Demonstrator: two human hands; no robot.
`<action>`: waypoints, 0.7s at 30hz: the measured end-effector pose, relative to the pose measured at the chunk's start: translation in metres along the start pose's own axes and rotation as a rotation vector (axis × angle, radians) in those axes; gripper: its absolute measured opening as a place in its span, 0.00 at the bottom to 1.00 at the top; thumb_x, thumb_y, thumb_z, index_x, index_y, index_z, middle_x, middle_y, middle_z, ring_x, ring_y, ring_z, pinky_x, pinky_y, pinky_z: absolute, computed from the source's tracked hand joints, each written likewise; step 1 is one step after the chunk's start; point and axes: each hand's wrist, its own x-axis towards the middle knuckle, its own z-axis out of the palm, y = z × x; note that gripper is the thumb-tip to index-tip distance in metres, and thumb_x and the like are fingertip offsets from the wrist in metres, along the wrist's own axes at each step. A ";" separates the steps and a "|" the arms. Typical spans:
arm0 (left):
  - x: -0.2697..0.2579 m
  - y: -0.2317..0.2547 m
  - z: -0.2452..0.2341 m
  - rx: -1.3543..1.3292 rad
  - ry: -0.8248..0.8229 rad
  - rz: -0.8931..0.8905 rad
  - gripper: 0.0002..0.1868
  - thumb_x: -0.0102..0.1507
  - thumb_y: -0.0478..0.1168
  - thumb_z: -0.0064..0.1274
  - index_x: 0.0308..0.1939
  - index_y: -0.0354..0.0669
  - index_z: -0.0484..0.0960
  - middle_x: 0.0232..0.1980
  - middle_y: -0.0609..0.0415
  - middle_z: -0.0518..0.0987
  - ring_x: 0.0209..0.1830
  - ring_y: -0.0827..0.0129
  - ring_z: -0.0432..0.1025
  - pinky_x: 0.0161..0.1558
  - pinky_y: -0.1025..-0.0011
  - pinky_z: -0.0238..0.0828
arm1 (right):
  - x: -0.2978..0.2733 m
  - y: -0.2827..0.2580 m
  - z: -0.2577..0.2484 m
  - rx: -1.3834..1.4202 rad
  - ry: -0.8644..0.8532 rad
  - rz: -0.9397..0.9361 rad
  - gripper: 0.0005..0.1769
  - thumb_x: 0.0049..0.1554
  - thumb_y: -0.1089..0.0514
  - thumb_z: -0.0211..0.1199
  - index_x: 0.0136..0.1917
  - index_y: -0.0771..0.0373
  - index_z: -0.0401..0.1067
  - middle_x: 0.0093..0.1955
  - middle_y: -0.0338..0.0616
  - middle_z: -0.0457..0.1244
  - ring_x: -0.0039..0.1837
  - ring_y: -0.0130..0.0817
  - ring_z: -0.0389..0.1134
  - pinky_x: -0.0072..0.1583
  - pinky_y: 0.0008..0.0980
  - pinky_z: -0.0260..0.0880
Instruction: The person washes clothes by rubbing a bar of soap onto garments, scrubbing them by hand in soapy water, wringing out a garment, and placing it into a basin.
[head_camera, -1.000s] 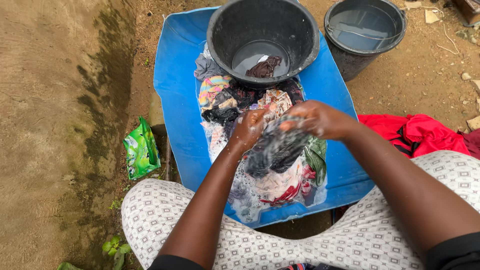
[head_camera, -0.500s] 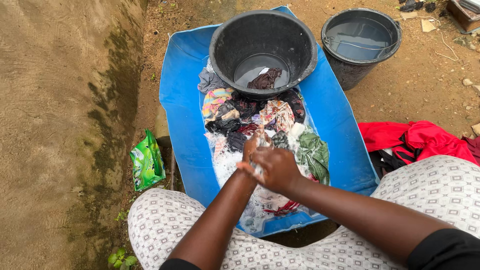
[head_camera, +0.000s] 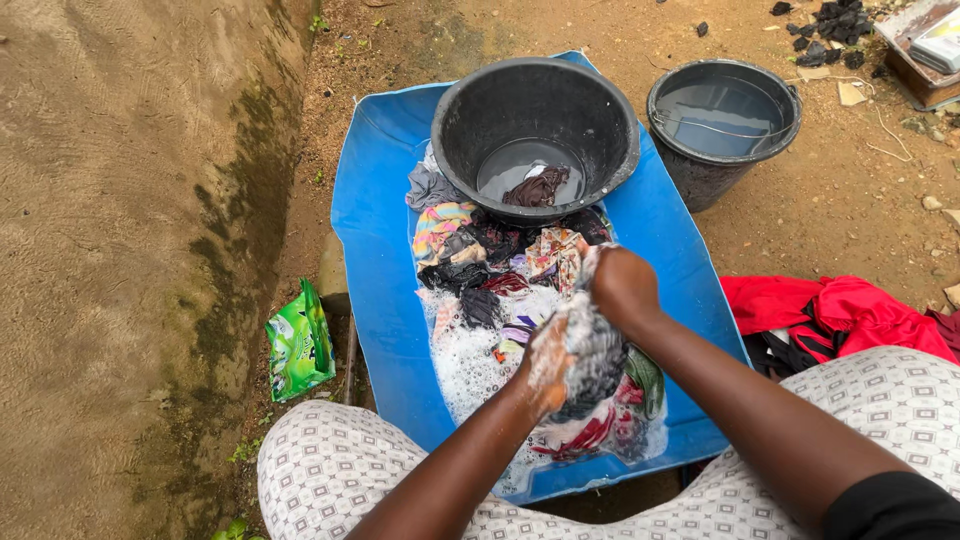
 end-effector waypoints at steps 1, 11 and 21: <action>-0.006 0.001 0.000 0.083 -0.057 0.034 0.15 0.68 0.44 0.46 0.54 0.41 0.79 0.49 0.48 0.78 0.41 0.68 0.74 0.37 0.72 0.75 | 0.013 0.008 -0.007 -0.048 -0.064 0.051 0.08 0.55 0.60 0.64 0.43 0.68 0.73 0.45 0.59 0.68 0.45 0.52 0.69 0.48 0.49 0.71; -0.005 0.069 -0.026 0.031 0.078 0.099 0.19 0.72 0.48 0.35 0.48 0.44 0.81 0.45 0.49 0.81 0.39 0.67 0.77 0.35 0.77 0.76 | 0.010 -0.011 -0.066 0.672 -0.504 -0.691 0.46 0.51 0.44 0.72 0.69 0.80 0.61 0.60 0.72 0.62 0.56 0.47 0.70 0.55 0.45 0.73; -0.028 0.109 -0.031 1.094 0.052 0.478 0.14 0.70 0.41 0.54 0.60 0.50 0.86 0.53 0.44 0.86 0.57 0.67 0.82 0.53 0.69 0.76 | 0.029 -0.002 -0.134 0.740 -0.807 -0.021 0.21 0.50 0.47 0.77 0.42 0.68 0.81 0.40 0.49 0.70 0.40 0.31 0.67 0.41 0.36 0.65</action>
